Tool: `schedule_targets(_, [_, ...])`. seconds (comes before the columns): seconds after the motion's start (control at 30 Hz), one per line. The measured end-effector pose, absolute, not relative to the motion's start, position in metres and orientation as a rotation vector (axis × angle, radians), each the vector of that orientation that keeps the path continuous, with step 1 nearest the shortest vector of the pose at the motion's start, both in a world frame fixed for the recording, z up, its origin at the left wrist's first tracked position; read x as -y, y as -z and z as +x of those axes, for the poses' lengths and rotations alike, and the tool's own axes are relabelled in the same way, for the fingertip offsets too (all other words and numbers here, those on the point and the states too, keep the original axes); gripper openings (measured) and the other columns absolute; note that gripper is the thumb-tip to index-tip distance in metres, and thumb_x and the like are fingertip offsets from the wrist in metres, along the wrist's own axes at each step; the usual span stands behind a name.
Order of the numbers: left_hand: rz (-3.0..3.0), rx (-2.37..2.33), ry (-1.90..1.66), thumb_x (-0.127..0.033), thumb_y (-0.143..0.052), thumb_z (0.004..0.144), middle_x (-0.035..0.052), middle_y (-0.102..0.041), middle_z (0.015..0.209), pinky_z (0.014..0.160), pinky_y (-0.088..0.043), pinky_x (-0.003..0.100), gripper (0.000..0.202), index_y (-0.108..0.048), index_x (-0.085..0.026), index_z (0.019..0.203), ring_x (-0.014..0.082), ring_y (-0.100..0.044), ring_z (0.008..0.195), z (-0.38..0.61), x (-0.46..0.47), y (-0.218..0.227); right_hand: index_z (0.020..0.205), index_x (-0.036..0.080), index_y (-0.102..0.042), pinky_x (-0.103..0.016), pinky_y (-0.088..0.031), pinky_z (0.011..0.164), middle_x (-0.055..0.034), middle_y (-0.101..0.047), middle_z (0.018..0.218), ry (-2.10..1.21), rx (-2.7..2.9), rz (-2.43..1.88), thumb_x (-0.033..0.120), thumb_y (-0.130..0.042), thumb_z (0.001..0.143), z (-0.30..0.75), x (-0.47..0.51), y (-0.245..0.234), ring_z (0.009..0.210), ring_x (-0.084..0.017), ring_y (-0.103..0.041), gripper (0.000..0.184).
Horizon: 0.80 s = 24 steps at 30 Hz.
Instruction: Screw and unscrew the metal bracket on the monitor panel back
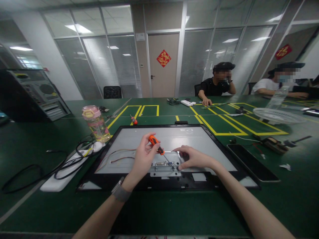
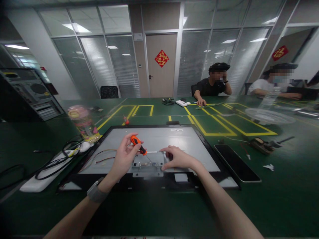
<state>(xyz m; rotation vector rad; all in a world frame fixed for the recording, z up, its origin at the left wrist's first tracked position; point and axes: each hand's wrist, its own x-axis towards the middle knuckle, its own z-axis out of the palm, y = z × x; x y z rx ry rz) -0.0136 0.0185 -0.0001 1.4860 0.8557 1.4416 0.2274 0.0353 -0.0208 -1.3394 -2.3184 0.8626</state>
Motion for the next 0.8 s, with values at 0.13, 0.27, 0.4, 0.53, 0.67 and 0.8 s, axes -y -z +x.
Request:
schedule_targets(0.13, [1.497,-0.849,-1.425,-0.03,-0.064,0.085,0.0024,-0.063,0.096,0.067,-0.061,0.028,0.039,-0.048,-0.019,0.118,0.0142,-0.072,0.071,-0.013,-0.02,0.005,0.132,0.021,-0.059,-0.035,-0.046,0.081,-0.0049,-0.056,0.096,-0.867,2.315,-1.345,0.044,-0.084,0.064,0.227,-0.035,0.021,0.089,-0.024,-0.055,0.076])
schedule_targets(0.27, [1.517,-0.867,-1.424,-0.03,-0.064,0.085,0.0032,-0.063,0.097,0.07,-0.062,0.031,0.038,-0.049,-0.02,0.118,0.0157,-0.072,0.074,-0.014,-0.02,0.008,0.133,0.02,-0.059,-0.034,-0.046,0.08,-0.0046,-0.056,0.096,-0.87,2.316,-1.339,0.047,-0.084,0.064,0.228,-0.035,0.022,0.088,-0.024,-0.055,0.078])
schedule_targets(0.4, [1.584,-0.858,-1.422,-0.031,-0.064,0.086,0.0041,-0.065,0.096,0.072,-0.062,0.031,0.038,-0.05,-0.02,0.12,0.0184,-0.073,0.082,-0.015,-0.019,0.009,0.133,0.021,-0.059,-0.034,-0.045,0.08,-0.0041,-0.056,0.094,-0.864,2.319,-1.352,0.048,-0.084,0.064,0.227,-0.036,0.022,0.089,-0.024,-0.054,0.078])
schedule_targets(0.53, [1.752,-0.846,-1.417,-0.027,-0.061,0.089,0.0056,-0.067,0.099,0.072,-0.06,0.028,0.033,-0.052,-0.021,0.12,0.0169,-0.072,0.082,-0.014,-0.013,0.005,0.131,0.022,-0.06,-0.033,-0.045,0.078,-0.0036,-0.056,0.093,-0.849,2.327,-1.339,0.047,-0.084,0.063,0.227,-0.036,0.022,0.088,-0.024,-0.054,0.076])
schedule_targets(0.67, [1.935,-0.769,-1.389,-0.017,-0.055,0.09,0.0061,-0.066,0.106,0.078,-0.059,0.027,0.027,-0.053,-0.021,0.117,0.0141,-0.071,0.082,-0.01,-0.003,0.002,0.129,0.024,-0.062,-0.031,-0.044,0.076,-0.0027,-0.056,0.091,-0.818,2.345,-1.305,0.048,-0.084,0.063,0.227,-0.037,0.023,0.086,-0.023,-0.054,0.074])
schedule_targets(0.8, [2.057,-0.722,-1.382,-0.015,-0.054,0.091,0.0064,-0.063,0.106,0.081,-0.056,0.03,0.024,-0.055,-0.021,0.114,0.0152,-0.068,0.088,-0.008,0.002,-0.004,0.129,0.022,-0.062,-0.031,-0.044,0.076,-0.0028,-0.056,0.091,-0.818,2.333,-1.305,0.048,-0.085,0.062,0.227,-0.038,0.025,0.086,-0.023,-0.054,0.075])
